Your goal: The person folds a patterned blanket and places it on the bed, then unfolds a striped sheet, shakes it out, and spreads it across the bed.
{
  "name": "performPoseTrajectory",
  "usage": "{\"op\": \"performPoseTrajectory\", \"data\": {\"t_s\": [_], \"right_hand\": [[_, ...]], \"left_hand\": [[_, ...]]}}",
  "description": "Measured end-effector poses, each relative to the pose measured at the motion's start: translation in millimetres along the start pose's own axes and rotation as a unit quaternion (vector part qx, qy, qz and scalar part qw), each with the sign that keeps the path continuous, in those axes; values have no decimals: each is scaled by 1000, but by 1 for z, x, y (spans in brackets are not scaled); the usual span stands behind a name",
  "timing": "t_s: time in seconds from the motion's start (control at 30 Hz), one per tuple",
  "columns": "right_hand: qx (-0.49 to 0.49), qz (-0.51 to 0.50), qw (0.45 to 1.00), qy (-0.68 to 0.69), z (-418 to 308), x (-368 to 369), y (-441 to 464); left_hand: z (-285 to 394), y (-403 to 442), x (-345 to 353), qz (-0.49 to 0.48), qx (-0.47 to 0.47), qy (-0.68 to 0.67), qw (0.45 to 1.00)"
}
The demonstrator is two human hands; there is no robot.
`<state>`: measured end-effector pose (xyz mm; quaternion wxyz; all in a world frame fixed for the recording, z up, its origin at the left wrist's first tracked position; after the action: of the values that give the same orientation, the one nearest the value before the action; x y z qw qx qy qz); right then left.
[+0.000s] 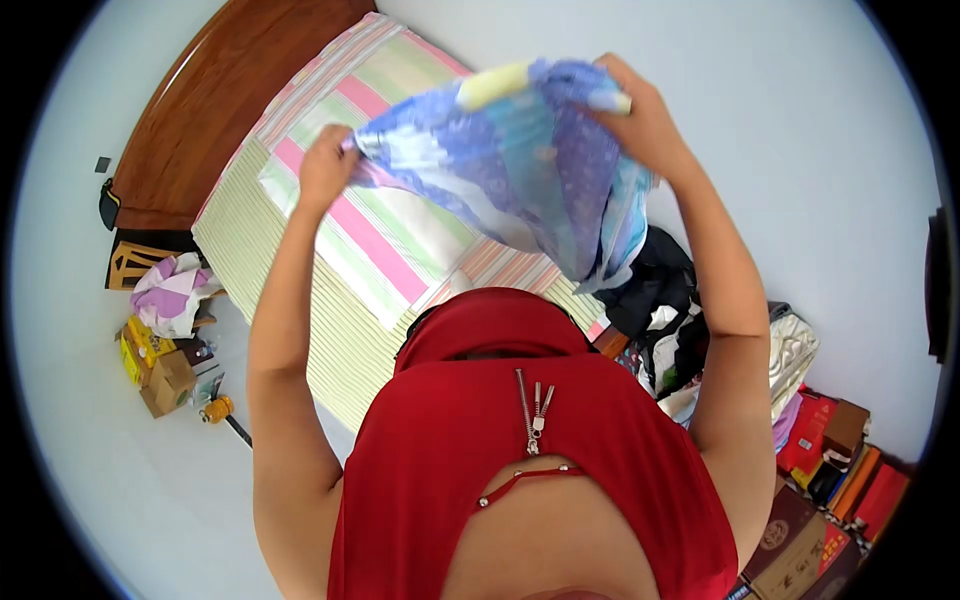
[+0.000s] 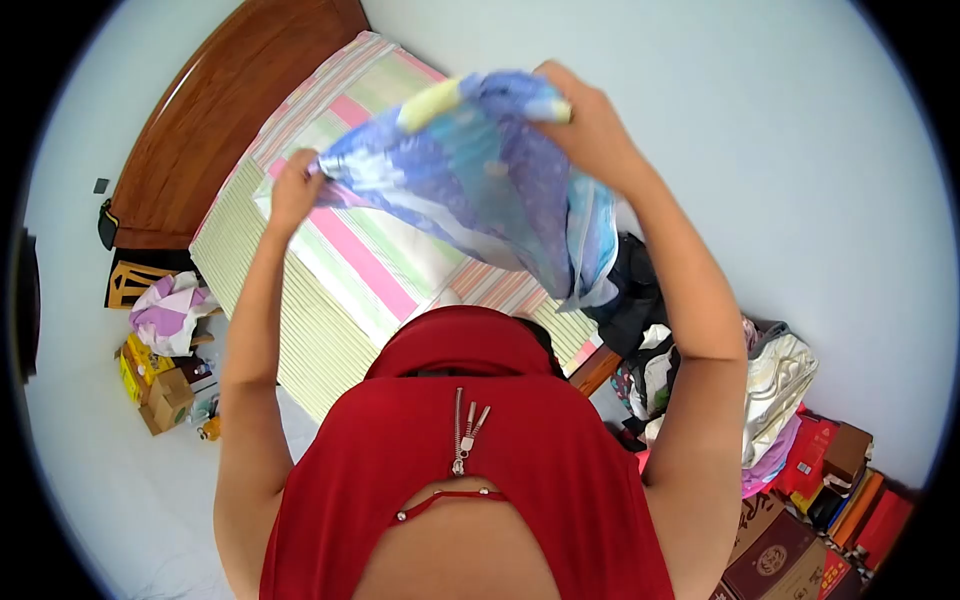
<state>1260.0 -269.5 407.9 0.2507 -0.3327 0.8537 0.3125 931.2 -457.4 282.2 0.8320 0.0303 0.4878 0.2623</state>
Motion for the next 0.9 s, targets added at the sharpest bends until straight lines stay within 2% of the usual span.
{"op": "performPoseTrajectory", "data": {"t_s": [0.03,0.13,0.23,0.4,0.43,0.5,0.53,0.63,0.77,0.83,0.9], "right_hand": [[-13,12,1000,-10,10,4,18],[27,24,996,-84,39,20,67],[59,29,990,-122,68,44,110],[37,67,997,-31,101,83,159],[30,79,996,-8,103,93,169],[19,32,999,32,107,106,179],[13,7,999,52,107,114,188],[-6,-132,988,82,120,158,229],[76,-178,976,98,146,220,280],[103,-162,976,107,169,242,274],[156,-138,964,163,183,279,293]], "left_hand": [[-8,13,-15,22,2,-15,1000],[-22,51,-53,56,1,80,995],[-16,79,-92,117,40,75,990],[-19,99,-130,175,63,180,966],[-27,97,-133,163,36,182,969],[-36,89,-134,142,-18,187,972],[-48,84,-134,142,-7,186,972],[-88,74,-131,84,-72,207,972],[-134,74,-112,41,-198,128,971],[-128,61,-86,22,-269,128,954],[-139,71,-80,29,-285,113,951]]}}
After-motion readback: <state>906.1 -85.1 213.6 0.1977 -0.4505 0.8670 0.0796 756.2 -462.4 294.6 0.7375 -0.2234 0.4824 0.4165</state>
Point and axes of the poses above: each hand's wrist, its own y-axis towards the middle knuckle, its own x-axis out of the palm, z = x × y, the point moved 3 cm from there along y, towards the middle knuckle, and after that the axes turned 3 degrees about z, right-handed, at the moved point
